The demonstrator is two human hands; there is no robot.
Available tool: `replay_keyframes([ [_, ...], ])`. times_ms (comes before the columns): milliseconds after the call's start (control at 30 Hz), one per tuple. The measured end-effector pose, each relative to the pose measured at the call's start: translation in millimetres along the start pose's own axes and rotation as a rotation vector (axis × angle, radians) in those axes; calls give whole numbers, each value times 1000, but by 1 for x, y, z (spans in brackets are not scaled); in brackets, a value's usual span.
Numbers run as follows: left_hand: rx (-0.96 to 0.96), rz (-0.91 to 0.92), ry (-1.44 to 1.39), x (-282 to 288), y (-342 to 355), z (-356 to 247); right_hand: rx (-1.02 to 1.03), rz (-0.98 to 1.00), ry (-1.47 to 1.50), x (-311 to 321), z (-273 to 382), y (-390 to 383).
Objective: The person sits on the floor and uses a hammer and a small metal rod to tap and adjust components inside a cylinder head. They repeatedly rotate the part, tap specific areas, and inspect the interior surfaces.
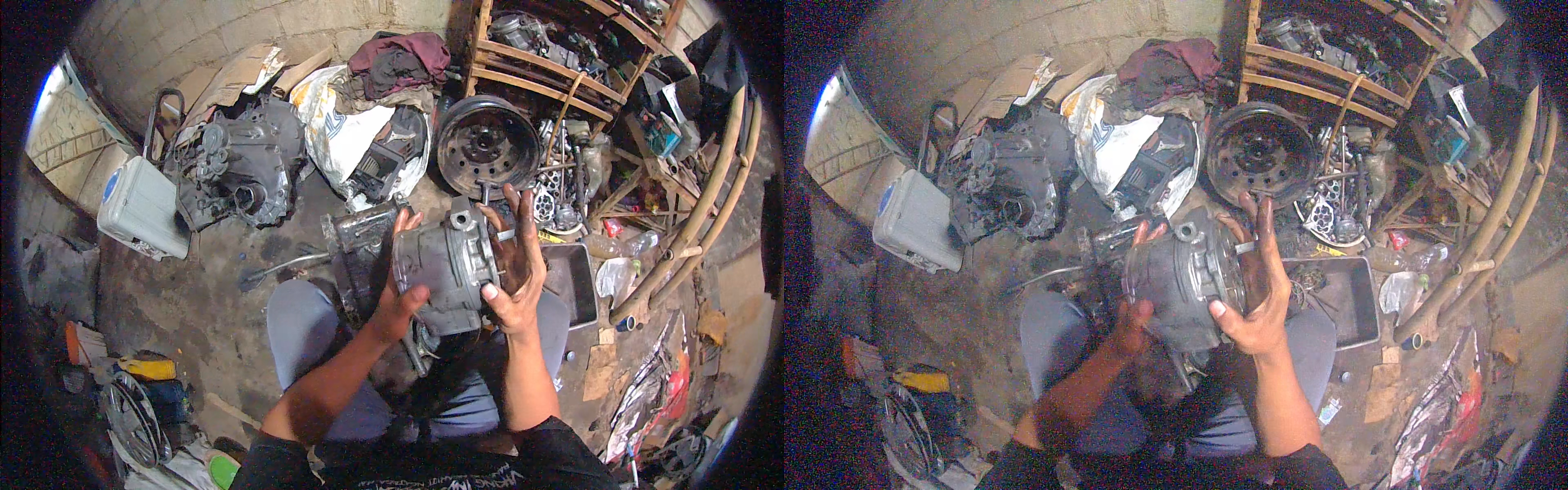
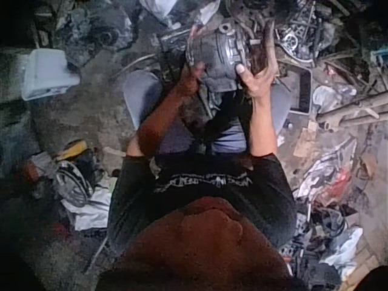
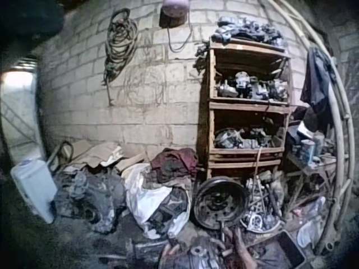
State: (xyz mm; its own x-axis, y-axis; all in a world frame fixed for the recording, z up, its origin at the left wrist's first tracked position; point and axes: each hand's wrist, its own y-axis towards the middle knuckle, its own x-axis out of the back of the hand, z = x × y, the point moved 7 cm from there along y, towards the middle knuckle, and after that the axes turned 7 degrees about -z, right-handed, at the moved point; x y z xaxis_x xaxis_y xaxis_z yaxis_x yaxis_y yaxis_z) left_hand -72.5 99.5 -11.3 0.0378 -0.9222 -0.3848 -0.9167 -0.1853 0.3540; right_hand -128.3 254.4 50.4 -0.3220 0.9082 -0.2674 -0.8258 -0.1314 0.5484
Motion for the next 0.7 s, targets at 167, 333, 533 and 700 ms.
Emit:
replay_keyframes([
  [167,408,-338,-400,4,-11,18,-335,-116,-48,6,-11,0],
  [333,702,-315,-806,11,-18,29,-444,-210,62,12,-16,5],
  [533,608,-273,-1081,2,-13,13,-310,-111,28,-1,-15,8],
  [700,653,-179,-1242,4,-19,18,-226,-46,94,-13,-15,7],
])
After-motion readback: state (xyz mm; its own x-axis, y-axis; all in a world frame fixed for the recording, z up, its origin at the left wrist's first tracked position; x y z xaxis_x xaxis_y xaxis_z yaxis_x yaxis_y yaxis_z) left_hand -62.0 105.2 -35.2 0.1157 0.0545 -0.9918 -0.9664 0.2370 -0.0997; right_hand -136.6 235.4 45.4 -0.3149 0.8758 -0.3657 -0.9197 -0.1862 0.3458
